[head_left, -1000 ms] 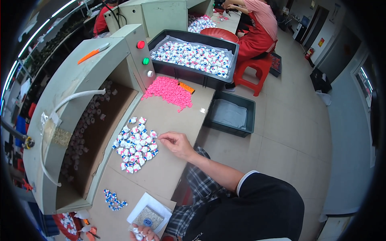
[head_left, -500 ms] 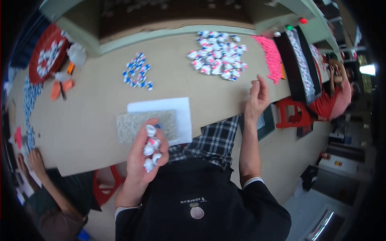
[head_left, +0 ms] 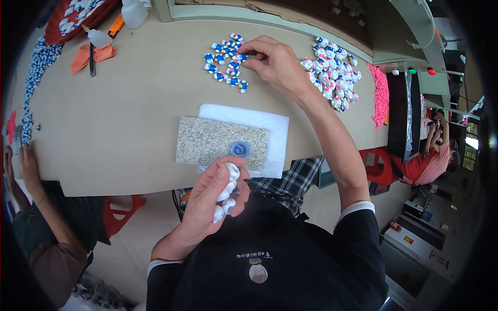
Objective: The person assembles toy figurines by dipping small component parts into adhesive in a cap container and attaching them to figurine bodies by hand, placing the assembled figurines into a pile and refilling adhesive with a squeeze bottle.
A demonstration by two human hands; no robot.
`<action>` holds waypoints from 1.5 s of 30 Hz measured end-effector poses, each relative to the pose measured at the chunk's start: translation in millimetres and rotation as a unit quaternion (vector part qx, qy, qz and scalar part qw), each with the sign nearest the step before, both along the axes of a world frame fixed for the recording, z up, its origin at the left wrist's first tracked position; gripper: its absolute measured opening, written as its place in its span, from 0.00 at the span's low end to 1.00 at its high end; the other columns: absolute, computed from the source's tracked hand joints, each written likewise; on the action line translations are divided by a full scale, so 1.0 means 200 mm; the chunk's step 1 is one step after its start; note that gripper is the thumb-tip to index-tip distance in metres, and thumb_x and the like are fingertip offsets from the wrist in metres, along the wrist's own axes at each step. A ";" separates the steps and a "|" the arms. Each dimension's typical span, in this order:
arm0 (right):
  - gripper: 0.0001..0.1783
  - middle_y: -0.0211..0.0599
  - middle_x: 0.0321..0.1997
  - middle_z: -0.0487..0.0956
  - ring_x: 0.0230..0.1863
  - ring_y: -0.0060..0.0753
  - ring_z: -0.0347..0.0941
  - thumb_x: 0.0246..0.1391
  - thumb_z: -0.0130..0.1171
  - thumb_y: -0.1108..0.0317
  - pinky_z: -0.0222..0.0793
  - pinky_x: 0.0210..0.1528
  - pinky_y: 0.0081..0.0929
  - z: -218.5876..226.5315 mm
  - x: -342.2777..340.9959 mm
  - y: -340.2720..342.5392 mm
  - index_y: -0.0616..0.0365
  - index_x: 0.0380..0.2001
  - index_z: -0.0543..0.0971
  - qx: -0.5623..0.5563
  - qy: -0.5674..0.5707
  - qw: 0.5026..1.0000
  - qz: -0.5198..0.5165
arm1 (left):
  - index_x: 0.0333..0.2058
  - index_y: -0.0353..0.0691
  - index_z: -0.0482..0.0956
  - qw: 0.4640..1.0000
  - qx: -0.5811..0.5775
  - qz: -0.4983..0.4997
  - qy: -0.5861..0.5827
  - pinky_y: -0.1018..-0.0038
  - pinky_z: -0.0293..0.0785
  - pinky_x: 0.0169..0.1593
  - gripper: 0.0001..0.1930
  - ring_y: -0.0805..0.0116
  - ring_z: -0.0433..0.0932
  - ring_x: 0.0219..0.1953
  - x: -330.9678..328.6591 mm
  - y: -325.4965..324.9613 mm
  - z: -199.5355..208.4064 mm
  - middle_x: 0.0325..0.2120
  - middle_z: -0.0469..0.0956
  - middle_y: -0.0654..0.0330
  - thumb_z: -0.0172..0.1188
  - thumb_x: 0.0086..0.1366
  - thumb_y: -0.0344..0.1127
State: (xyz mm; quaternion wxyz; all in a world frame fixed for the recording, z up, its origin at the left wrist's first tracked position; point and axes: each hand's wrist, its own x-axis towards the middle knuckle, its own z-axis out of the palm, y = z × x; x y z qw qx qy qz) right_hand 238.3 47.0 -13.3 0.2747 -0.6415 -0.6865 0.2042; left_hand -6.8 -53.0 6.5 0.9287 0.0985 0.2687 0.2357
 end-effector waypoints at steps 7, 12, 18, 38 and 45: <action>0.11 0.34 0.28 0.75 0.24 0.22 0.66 0.49 0.54 0.74 0.65 0.29 0.21 0.04 -0.07 -0.18 0.59 0.38 0.77 0.028 0.078 0.994 -0.070 | 0.49 0.38 0.66 0.991 0.122 0.045 0.004 0.82 0.62 0.20 0.15 0.76 0.67 0.21 -0.03 0.03 -0.01 0.30 0.70 0.59 0.40 0.69 0.40; 0.10 0.33 0.24 0.73 0.23 0.24 0.66 0.49 0.55 0.74 0.62 0.26 0.19 0.15 0.00 -0.45 0.61 0.37 0.76 0.046 0.054 0.986 -0.149 | 0.48 0.38 0.66 0.995 0.102 0.011 -0.008 0.81 0.62 0.21 0.15 0.76 0.66 0.20 0.01 0.01 0.03 0.28 0.70 0.58 0.40 0.69 0.38; 0.08 0.42 0.28 0.74 0.31 0.39 0.70 0.48 0.55 0.72 0.68 0.33 0.29 0.14 0.11 -0.70 0.62 0.34 0.75 0.009 -0.154 0.983 -0.100 | 0.48 0.36 0.66 0.994 0.095 -0.010 0.058 0.81 0.62 0.20 0.14 0.76 0.65 0.20 0.00 -0.07 0.03 0.27 0.69 0.57 0.40 0.68 0.36; 0.07 0.32 0.31 0.77 0.31 0.18 0.70 0.51 0.55 0.74 0.66 0.35 0.17 0.13 0.04 -0.96 0.64 0.34 0.77 0.020 0.304 0.915 -0.266 | 0.47 0.35 0.65 0.954 0.166 0.194 0.156 0.83 0.62 0.20 0.16 0.77 0.64 0.22 -0.25 0.17 -0.08 0.34 0.71 0.58 0.41 0.68 0.40; 0.07 0.28 0.31 0.76 0.30 0.16 0.68 0.51 0.56 0.73 0.64 0.32 0.15 0.11 0.03 -0.57 0.64 0.34 0.77 -0.008 0.229 0.951 -0.206 | 0.49 0.39 0.67 0.972 -0.017 0.234 -0.025 0.82 0.58 0.19 0.17 0.76 0.60 0.22 -0.27 0.14 -0.04 0.32 0.71 0.60 0.41 0.68 0.42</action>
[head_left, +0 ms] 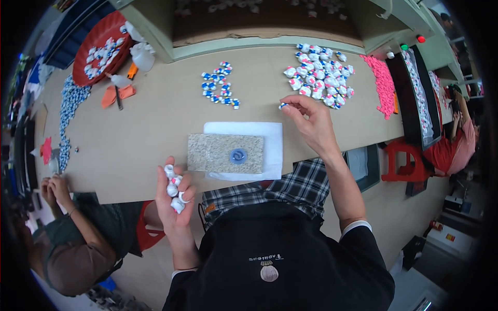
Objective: The person assembles toy figurines by dipping small component parts into adhesive in a cap container and attaching them to figurine bodies by hand, placing the assembled figurines into a pile and refilling adhesive with a squeeze bottle.
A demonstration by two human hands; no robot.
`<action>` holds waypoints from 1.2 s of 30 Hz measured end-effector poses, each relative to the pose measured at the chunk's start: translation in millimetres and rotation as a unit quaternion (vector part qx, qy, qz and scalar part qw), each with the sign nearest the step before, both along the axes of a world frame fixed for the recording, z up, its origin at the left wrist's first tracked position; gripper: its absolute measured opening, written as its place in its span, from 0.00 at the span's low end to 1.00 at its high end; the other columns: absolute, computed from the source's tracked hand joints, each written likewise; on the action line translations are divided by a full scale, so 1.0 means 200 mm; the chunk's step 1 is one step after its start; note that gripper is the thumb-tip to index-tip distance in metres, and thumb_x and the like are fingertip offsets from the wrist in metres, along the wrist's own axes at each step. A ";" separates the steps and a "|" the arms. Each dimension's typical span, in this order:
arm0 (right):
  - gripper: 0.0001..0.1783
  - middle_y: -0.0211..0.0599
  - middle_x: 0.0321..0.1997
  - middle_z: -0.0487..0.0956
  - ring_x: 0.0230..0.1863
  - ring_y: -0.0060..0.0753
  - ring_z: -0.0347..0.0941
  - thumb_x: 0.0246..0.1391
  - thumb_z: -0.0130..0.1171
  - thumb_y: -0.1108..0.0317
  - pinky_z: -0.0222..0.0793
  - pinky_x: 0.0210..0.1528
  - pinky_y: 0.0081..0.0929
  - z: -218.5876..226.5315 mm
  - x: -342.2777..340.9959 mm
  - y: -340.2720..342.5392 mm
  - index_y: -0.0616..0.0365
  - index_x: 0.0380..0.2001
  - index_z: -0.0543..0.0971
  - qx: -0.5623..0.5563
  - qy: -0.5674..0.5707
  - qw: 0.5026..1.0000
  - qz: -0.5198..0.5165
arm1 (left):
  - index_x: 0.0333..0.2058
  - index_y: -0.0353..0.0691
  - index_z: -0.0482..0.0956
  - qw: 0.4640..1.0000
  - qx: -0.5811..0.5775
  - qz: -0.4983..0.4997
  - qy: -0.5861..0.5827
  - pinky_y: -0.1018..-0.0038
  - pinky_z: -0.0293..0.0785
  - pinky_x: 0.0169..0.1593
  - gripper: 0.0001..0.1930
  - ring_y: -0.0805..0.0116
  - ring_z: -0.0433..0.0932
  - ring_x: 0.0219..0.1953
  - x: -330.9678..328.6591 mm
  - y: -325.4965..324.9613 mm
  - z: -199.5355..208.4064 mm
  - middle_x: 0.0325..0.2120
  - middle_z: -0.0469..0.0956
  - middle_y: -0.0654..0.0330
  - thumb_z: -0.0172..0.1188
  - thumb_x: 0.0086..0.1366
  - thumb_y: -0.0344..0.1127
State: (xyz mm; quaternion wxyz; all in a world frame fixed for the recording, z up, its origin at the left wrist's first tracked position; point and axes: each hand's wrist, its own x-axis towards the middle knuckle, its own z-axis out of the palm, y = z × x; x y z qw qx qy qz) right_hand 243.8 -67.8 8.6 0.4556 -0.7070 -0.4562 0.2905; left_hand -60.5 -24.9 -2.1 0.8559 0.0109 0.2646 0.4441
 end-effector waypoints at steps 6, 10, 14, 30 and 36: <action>0.11 0.38 0.33 0.77 0.29 0.28 0.73 0.48 0.59 0.70 0.68 0.31 0.23 -0.06 -0.06 0.37 0.64 0.35 0.77 0.009 -0.158 0.980 0.122 | 0.49 0.40 0.67 0.998 -0.036 0.028 -0.041 0.81 0.60 0.20 0.16 0.73 0.64 0.26 -0.01 0.05 -0.02 0.34 0.72 0.61 0.40 0.68 0.41; 0.11 0.42 0.33 0.77 0.33 0.35 0.74 0.46 0.59 0.70 0.69 0.35 0.25 0.03 -0.16 0.50 0.64 0.34 0.77 0.079 -0.307 0.939 0.136 | 0.52 0.41 0.63 1.000 -0.003 0.030 -0.007 0.80 0.63 0.20 0.17 0.74 0.67 0.26 -0.07 0.10 -0.05 0.35 0.72 0.62 0.39 0.68 0.39; 0.15 0.40 0.33 0.76 0.32 0.27 0.73 0.46 0.59 0.69 0.68 0.35 0.23 0.10 -0.50 0.75 0.63 0.39 0.74 0.033 -0.011 0.978 0.204 | 0.53 0.41 0.62 0.991 0.122 0.026 -0.053 0.81 0.63 0.19 0.17 0.74 0.66 0.26 -0.16 0.18 -0.12 0.35 0.70 0.61 0.38 0.68 0.39; 0.32 0.58 0.50 0.65 0.53 0.53 0.64 0.48 0.57 0.70 0.59 0.55 0.36 0.00 -0.91 1.17 0.72 0.52 0.56 0.042 -0.103 0.989 0.095 | 0.53 0.41 0.61 0.967 0.187 -0.011 -0.171 0.81 0.62 0.17 0.18 0.72 0.65 0.24 -0.21 0.26 -0.25 0.33 0.68 0.59 0.37 0.69 0.42; 0.33 0.61 0.52 0.62 0.55 0.54 0.61 0.48 0.57 0.69 0.58 0.55 0.39 -0.13 -0.98 1.29 0.72 0.53 0.54 0.141 -0.168 0.976 -0.015 | 0.52 0.41 0.61 0.962 0.205 -0.028 -0.178 0.81 0.62 0.16 0.18 0.72 0.65 0.24 -0.20 0.26 -0.25 0.34 0.68 0.59 0.38 0.68 0.42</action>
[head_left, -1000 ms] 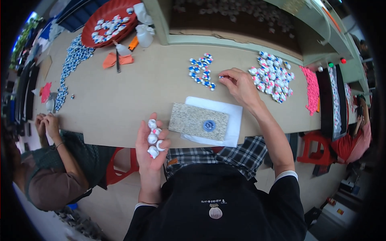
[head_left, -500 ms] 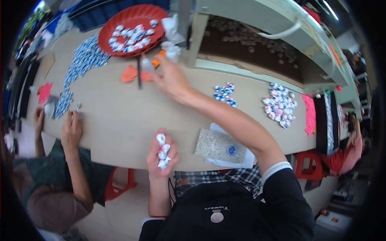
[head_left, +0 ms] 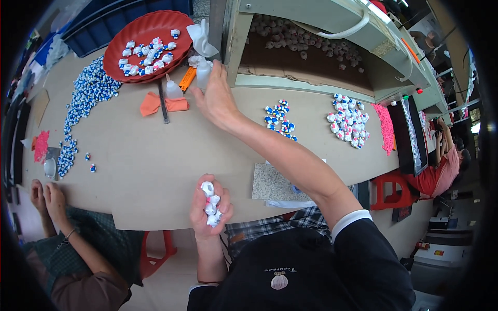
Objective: The person assembles toy figurines by dipping small component parts into adhesive in a cap container and attaching them to figurine bodies by hand, placing the assembled figurines into a pile and refilling adhesive with a squeeze bottle.
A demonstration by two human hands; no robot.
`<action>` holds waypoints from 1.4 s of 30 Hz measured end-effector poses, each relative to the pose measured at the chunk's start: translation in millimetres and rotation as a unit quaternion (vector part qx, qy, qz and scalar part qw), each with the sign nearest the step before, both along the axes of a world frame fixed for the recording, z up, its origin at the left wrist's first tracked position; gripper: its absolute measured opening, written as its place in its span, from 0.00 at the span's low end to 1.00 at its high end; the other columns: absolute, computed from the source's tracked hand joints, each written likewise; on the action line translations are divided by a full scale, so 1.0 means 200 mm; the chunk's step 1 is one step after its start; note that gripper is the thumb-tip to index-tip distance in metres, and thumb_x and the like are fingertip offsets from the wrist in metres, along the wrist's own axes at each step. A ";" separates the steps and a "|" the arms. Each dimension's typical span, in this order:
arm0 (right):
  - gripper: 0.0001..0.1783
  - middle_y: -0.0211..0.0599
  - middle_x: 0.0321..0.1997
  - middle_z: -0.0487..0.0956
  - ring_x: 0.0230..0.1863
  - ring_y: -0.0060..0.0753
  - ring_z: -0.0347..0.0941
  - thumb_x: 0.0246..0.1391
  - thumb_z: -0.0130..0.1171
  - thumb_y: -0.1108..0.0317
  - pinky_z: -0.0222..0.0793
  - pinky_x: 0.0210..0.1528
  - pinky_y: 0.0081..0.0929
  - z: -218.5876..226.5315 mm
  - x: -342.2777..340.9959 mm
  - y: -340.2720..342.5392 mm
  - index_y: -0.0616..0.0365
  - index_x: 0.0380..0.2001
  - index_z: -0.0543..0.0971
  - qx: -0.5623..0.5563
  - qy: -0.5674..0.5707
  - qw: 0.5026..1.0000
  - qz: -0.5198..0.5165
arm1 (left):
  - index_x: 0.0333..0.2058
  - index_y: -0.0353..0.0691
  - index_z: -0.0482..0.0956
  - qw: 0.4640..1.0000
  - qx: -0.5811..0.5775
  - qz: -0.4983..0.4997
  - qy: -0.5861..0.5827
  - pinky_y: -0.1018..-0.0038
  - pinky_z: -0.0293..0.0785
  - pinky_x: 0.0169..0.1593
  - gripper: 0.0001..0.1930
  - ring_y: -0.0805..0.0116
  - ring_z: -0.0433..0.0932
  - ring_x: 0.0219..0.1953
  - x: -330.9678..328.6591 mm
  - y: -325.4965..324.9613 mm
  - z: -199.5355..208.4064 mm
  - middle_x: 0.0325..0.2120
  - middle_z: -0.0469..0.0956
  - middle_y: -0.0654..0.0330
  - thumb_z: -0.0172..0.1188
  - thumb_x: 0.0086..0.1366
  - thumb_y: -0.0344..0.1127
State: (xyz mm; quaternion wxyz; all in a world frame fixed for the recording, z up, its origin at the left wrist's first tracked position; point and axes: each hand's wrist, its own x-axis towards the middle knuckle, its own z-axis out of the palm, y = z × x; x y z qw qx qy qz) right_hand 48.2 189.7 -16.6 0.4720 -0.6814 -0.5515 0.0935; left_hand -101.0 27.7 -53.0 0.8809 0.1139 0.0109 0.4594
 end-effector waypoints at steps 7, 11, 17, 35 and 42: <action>0.29 0.61 0.48 0.67 0.49 0.57 0.66 0.50 0.54 0.66 0.62 0.52 0.41 0.06 0.00 -0.06 0.71 0.50 0.57 -0.141 0.031 0.989 0.024 | 0.53 0.40 0.62 1.000 0.006 0.012 0.019 0.82 0.63 0.16 0.18 0.72 0.65 0.24 -0.01 -0.04 -0.01 0.34 0.68 0.59 0.38 0.68 0.42; 0.23 0.51 0.38 0.73 0.38 0.46 0.73 0.51 0.53 0.62 0.68 0.42 0.37 0.12 0.12 -0.33 0.69 0.44 0.62 -0.107 0.035 0.991 0.077 | 0.54 0.40 0.60 0.999 0.006 0.026 0.041 0.83 0.64 0.16 0.19 0.74 0.63 0.23 0.01 -0.05 -0.01 0.34 0.67 0.59 0.38 0.69 0.42; 0.24 0.48 0.32 0.73 0.31 0.36 0.71 0.48 0.52 0.60 0.67 0.37 0.31 0.27 0.44 -0.95 0.67 0.44 0.64 -0.125 0.099 0.978 0.134 | 0.54 0.38 0.60 0.991 0.050 0.072 0.097 0.84 0.65 0.18 0.19 0.74 0.64 0.24 -0.02 -0.09 0.04 0.34 0.68 0.60 0.36 0.69 0.41; 0.26 0.36 0.39 0.73 0.38 0.35 0.66 0.39 0.63 0.68 0.67 0.43 0.28 0.19 0.81 -1.44 0.57 0.46 0.72 -0.111 -0.403 0.882 0.216 | 0.52 0.35 0.62 0.989 -0.052 0.001 0.137 0.82 0.63 0.18 0.18 0.74 0.64 0.25 0.09 -0.55 0.04 0.33 0.69 0.58 0.37 0.69 0.39; 0.23 0.37 0.33 0.72 0.39 0.33 0.67 0.36 0.62 0.74 0.68 0.40 0.26 0.27 0.78 -1.39 0.58 0.42 0.73 -0.118 -0.493 0.832 0.227 | 0.52 0.35 0.63 0.987 -0.067 0.004 0.143 0.82 0.63 0.18 0.18 0.74 0.64 0.24 0.08 -0.53 0.02 0.32 0.69 0.58 0.37 0.69 0.39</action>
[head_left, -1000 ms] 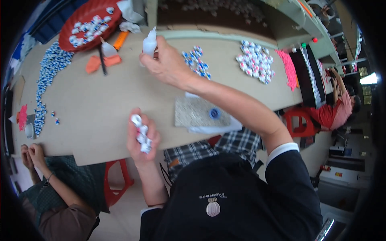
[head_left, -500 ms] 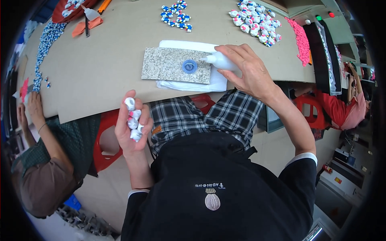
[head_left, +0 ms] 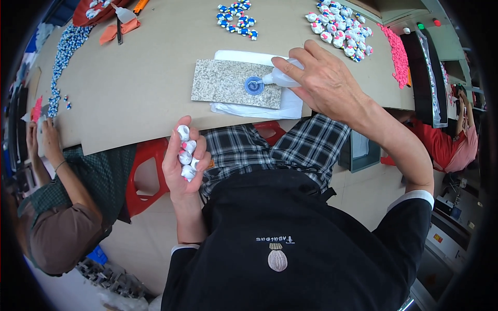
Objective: The person assembles toy figurines by dipping small component parts into adhesive in a cap container and attaching them to figurine bodies by hand, placing the assembled figurines into a pile and refilling adhesive with a squeeze bottle.
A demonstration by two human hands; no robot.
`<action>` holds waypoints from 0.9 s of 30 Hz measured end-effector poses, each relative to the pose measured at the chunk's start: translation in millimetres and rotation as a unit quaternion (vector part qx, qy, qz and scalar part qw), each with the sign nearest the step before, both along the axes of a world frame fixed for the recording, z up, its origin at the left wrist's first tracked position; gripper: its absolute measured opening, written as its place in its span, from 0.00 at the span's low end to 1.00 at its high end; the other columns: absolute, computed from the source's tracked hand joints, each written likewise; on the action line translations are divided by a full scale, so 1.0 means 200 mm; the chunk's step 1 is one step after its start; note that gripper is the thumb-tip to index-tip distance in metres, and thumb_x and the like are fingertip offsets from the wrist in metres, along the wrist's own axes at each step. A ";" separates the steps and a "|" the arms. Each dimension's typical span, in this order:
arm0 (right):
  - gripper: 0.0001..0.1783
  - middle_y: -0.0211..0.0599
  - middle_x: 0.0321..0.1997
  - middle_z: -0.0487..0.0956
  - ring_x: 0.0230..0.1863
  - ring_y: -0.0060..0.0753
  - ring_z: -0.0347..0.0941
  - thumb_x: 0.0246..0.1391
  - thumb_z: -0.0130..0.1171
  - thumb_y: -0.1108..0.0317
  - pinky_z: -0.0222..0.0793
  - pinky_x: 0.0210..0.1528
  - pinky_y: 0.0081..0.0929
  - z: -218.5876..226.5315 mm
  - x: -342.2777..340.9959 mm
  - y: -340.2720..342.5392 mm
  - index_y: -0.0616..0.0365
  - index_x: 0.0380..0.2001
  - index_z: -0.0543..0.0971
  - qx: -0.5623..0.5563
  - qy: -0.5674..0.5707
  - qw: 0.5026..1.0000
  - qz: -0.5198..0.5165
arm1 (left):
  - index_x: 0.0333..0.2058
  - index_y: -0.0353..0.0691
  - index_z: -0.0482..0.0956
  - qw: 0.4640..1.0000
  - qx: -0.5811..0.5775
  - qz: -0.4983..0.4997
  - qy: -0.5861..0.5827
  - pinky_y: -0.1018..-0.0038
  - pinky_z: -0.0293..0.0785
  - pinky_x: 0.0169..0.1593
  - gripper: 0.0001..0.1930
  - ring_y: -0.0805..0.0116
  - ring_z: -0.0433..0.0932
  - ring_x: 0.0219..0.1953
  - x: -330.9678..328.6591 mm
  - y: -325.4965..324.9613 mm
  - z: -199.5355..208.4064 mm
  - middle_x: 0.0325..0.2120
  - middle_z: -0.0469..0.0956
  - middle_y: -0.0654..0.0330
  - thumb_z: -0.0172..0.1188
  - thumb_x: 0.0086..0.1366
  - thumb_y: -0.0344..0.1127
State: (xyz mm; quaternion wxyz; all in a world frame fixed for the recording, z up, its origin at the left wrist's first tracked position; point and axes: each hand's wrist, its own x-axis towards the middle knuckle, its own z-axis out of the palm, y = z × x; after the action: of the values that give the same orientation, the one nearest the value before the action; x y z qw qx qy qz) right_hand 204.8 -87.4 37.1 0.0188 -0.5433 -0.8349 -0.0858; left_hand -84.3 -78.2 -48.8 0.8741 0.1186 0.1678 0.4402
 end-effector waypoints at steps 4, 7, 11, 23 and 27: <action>0.22 0.38 0.32 0.72 0.39 0.33 0.66 0.35 0.59 0.79 0.69 0.38 0.24 0.02 -0.01 0.02 0.61 0.40 0.74 0.006 -0.033 0.999 0.015 | 0.52 0.35 0.63 1.000 -0.003 -0.003 -0.006 0.82 0.64 0.18 0.18 0.74 0.64 0.25 0.00 0.01 0.00 0.32 0.69 0.58 0.36 0.69 0.39; 0.21 0.37 0.31 0.72 0.40 0.32 0.66 0.35 0.58 0.80 0.69 0.39 0.24 0.04 -0.03 0.03 0.61 0.39 0.74 0.010 -0.047 0.999 0.023 | 0.52 0.35 0.63 1.000 -0.006 -0.003 -0.007 0.82 0.64 0.18 0.18 0.74 0.65 0.25 0.00 0.02 0.00 0.32 0.69 0.58 0.37 0.69 0.39; 0.21 0.36 0.30 0.71 0.40 0.31 0.66 0.36 0.59 0.79 0.69 0.39 0.23 0.05 -0.03 0.04 0.61 0.40 0.74 0.021 -0.062 0.997 0.040 | 0.51 0.35 0.63 1.000 -0.010 -0.001 0.001 0.82 0.64 0.18 0.18 0.74 0.65 0.25 0.00 0.01 0.00 0.32 0.69 0.58 0.37 0.69 0.39; 0.09 0.30 0.26 0.71 0.34 0.24 0.66 0.39 0.58 0.72 0.65 0.34 0.18 0.07 -0.03 0.08 0.59 0.26 0.71 0.049 -0.176 0.977 0.109 | 0.51 0.35 0.64 1.000 -0.005 0.002 0.002 0.82 0.63 0.18 0.18 0.74 0.65 0.25 -0.02 0.01 0.00 0.32 0.70 0.58 0.38 0.68 0.38; 0.09 0.31 0.25 0.71 0.34 0.24 0.66 0.39 0.59 0.71 0.65 0.34 0.18 0.08 -0.03 0.08 0.59 0.26 0.71 0.039 -0.181 0.976 0.110 | 0.51 0.35 0.64 1.000 -0.010 0.007 0.001 0.82 0.64 0.18 0.17 0.74 0.65 0.24 -0.03 0.00 0.00 0.32 0.70 0.58 0.38 0.68 0.38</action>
State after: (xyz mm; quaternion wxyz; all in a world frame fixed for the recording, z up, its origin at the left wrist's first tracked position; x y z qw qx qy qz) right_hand 198.2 -72.2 53.7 -0.1026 -0.4222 -0.8753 -0.2125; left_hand -89.3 -77.8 -48.8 0.8718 0.1089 0.1739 0.4449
